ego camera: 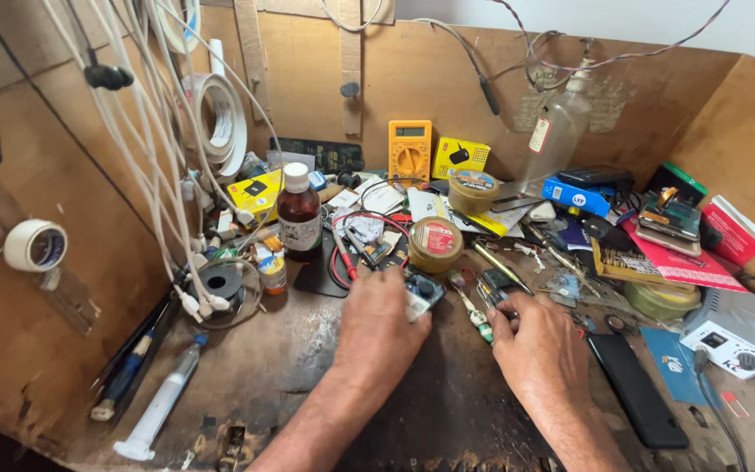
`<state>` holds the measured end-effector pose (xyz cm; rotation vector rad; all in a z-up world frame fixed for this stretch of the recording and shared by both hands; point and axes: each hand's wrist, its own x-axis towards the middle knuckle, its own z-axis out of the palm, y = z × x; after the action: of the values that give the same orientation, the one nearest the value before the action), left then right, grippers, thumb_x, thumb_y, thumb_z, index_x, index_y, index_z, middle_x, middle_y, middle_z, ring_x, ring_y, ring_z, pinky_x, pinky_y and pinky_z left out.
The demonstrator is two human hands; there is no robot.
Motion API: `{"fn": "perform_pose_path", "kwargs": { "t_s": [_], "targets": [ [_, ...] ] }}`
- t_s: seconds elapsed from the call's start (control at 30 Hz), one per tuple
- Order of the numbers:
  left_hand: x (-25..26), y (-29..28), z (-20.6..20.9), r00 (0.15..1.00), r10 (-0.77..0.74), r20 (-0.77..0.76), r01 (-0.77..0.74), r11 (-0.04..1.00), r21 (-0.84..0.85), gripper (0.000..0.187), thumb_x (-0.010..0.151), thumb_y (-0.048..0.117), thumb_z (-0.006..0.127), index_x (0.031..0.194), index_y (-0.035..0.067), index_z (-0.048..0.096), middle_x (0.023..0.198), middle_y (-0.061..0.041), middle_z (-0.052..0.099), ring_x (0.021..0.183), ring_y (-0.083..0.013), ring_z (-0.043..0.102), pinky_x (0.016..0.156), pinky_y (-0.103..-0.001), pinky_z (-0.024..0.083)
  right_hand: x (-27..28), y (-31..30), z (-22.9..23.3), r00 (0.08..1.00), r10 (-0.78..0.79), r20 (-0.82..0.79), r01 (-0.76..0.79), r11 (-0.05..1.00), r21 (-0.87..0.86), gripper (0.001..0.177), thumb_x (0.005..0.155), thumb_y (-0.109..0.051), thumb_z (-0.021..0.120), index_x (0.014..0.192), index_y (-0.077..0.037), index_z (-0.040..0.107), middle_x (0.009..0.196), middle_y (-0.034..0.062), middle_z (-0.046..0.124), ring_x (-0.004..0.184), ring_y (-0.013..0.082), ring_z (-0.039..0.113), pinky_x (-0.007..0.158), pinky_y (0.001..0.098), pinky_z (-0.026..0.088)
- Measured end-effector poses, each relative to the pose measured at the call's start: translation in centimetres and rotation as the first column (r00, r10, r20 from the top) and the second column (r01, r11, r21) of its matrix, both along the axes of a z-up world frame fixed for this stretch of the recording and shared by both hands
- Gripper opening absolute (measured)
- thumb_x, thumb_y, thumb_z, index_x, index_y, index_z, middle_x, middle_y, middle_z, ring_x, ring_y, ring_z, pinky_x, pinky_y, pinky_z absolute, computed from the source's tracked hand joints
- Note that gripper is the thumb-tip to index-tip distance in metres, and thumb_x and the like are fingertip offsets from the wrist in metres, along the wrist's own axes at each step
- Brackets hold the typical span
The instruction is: The person uses a multimeter to test a small circuit board, then applies flux from a jar and uses a soldering iron to work on the board's components. The person handles the board and tools with both hands on a cluttered workbench.
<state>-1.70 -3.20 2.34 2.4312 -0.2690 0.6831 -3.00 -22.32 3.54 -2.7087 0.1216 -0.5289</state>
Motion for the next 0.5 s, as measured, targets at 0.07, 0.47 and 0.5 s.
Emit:
{"fn": "perform_pose_path", "kwargs": {
  "t_s": [0.07,0.47,0.5],
  "targets": [
    [0.7,0.5,0.4,0.999,-0.010,-0.050,-0.001,0.976,-0.219,0.047,0.069,0.025,0.088,0.100,-0.002,0.067,0.090,-0.017,0.070,0.087,-0.0329,0.069,0.078,-0.046,0.057,0.5,0.0,0.1,1.000,0.012,0.017,-0.012,0.999,-0.036,0.021,0.085,-0.028,0.076,0.088,-0.008,0.078,0.084,0.0163,0.073,0.083,0.0357,0.070,0.075,0.0497,0.054],
    [3.1,2.3,0.2,0.677,-0.720,-0.152,-0.204,0.015,-0.979,0.040,0.089,0.032,0.070,0.112,0.000,0.061,0.096,-0.013,0.071,0.080,-0.0265,0.075,0.066,-0.046,0.064,3.4,-0.3,0.4,0.966,-0.074,-0.247,0.040,0.989,-0.141,0.026,0.090,-0.038,0.071,0.097,-0.015,0.081,0.094,0.0144,0.078,0.094,0.0360,0.074,0.083,0.0496,0.058],
    [3.1,2.2,0.0,0.670,-0.736,-0.090,-0.204,-0.067,-0.977,0.041,0.092,0.035,0.064,0.114,0.000,0.060,0.099,-0.014,0.072,0.082,-0.0276,0.075,0.068,-0.049,0.065,3.5,-0.5,0.2,0.970,-0.070,-0.232,0.040,0.991,-0.130,0.026,0.091,-0.036,0.071,0.098,-0.013,0.081,0.096,0.0149,0.077,0.094,0.0358,0.074,0.083,0.0495,0.057]
  ]
}}
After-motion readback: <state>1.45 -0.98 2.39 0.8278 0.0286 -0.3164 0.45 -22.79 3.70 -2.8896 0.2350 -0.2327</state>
